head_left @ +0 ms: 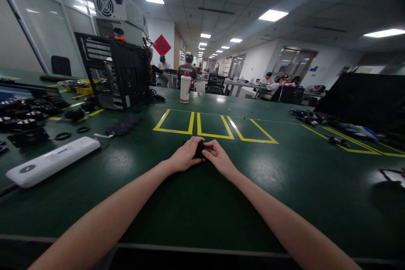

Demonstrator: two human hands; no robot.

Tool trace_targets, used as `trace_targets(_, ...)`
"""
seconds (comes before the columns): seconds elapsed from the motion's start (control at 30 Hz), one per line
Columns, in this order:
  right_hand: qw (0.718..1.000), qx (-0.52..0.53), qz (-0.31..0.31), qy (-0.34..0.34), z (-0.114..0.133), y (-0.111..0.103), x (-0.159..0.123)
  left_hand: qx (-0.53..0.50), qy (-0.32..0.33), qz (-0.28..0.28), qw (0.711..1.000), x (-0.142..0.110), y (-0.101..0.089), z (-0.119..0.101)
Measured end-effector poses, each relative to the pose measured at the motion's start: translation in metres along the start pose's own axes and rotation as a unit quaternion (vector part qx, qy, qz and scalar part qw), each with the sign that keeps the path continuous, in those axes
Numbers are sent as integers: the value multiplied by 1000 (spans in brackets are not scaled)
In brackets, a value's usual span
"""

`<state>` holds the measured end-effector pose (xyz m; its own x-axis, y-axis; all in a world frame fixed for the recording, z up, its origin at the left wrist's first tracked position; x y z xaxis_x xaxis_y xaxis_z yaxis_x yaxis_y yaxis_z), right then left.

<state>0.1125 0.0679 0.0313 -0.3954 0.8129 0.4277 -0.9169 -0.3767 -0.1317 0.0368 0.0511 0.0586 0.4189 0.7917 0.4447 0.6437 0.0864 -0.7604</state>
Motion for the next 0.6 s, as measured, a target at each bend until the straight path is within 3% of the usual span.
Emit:
trace_targets(0.17, 1000, -20, -18, -1, 0, -5, 3, 4, -9, 8, 1000, 0, 0, 0)
trace_targets(0.43, 999, 15, 15, 24, 0, 2, -2, -9, -17, 13, 1000, 0, 0, 2)
trace_targets(0.6, 1000, 3, -9, 12, 4, -2, -2, -18, -18, 9, 1000, 0, 0, 2)
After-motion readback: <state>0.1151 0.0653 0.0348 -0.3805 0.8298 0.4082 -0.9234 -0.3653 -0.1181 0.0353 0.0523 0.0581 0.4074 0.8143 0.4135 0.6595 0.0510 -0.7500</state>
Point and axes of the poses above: each hand's wrist, its own x-axis towards the middle knuckle, its own y-axis out of the palm, z = x × y, the point moved 10 cm from there along x, towards the middle knuckle, and after that the axes turned 9 degrees about -y, right-handed, at the moved point
